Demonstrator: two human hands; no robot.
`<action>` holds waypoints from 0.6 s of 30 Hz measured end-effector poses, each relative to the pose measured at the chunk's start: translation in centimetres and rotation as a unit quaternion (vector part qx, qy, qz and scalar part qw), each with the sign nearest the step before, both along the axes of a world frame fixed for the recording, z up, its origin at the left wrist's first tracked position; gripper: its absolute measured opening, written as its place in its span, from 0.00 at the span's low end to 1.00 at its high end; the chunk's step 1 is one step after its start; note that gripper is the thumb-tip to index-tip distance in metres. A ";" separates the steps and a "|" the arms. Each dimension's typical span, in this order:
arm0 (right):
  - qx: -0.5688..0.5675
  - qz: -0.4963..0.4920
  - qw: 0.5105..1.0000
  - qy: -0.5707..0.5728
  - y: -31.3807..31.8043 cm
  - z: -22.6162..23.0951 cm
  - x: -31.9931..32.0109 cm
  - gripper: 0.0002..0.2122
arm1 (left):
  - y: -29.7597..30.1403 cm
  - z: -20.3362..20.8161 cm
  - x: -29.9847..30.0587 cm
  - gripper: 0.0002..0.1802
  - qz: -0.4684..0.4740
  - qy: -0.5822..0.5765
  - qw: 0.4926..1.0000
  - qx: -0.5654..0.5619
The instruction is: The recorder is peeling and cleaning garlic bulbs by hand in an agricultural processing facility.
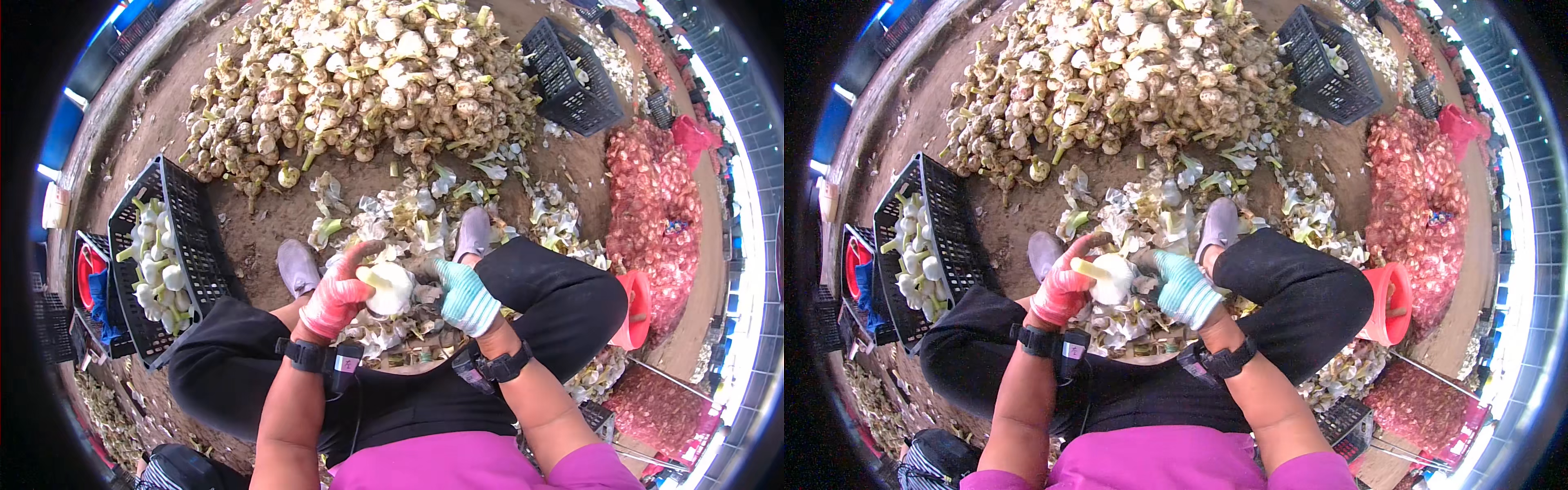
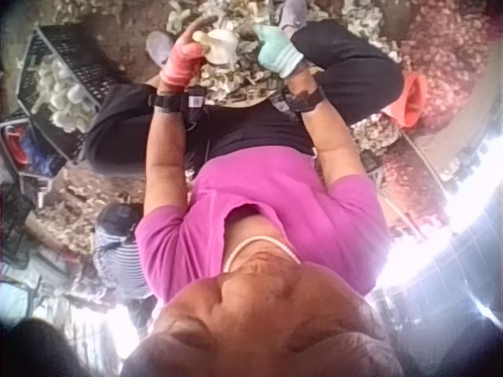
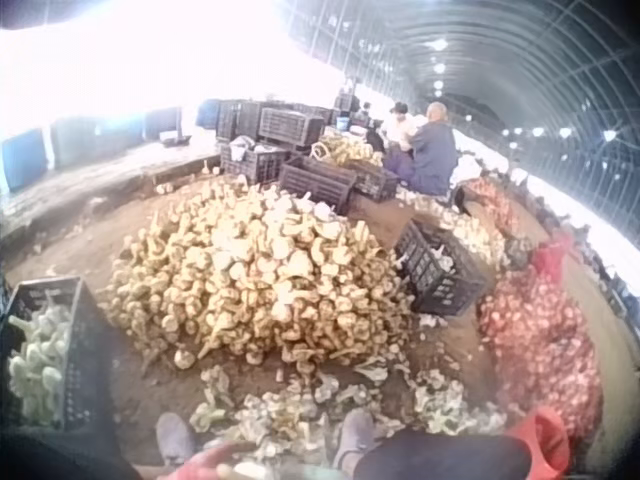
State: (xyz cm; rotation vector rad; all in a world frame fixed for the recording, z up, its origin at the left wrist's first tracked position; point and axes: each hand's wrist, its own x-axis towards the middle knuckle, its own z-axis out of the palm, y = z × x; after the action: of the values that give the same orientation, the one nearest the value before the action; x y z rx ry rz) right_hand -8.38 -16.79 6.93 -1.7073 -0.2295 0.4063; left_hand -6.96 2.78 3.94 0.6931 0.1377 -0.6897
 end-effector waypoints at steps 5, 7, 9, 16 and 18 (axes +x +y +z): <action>0.095 -0.128 0.987 0.007 2.4 -2.7 -0.3 0.04 | -1.1 -1.2 -0.8 0.34 0.081 0.003 0.996 -0.026; -0.165 -0.103 0.962 -0.190 3.8 -2.1 -1.4 0.04 | -1.3 -3.6 -1.0 0.20 0.181 0.062 0.982 0.009; -0.130 -0.123 0.979 -0.093 4.0 -3.2 -1.7 0.04 | -1.5 -4.7 -1.3 0.09 0.257 0.067 0.958 0.105; 0.209 -0.286 0.873 0.336 0.8 -6.8 0.1 0.10 | 0.1 -3.0 -0.4 0.09 0.264 0.088 0.959 0.059; 0.389 -0.132 0.816 0.406 1.3 -6.1 0.5 0.09 | -0.3 -3.7 -0.5 0.11 0.296 0.091 0.948 0.078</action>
State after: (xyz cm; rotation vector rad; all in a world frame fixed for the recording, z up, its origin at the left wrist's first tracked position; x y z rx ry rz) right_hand -7.91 -15.51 0.84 -0.6350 0.4289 0.6799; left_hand -7.43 2.53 0.28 0.6919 0.5524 -0.1626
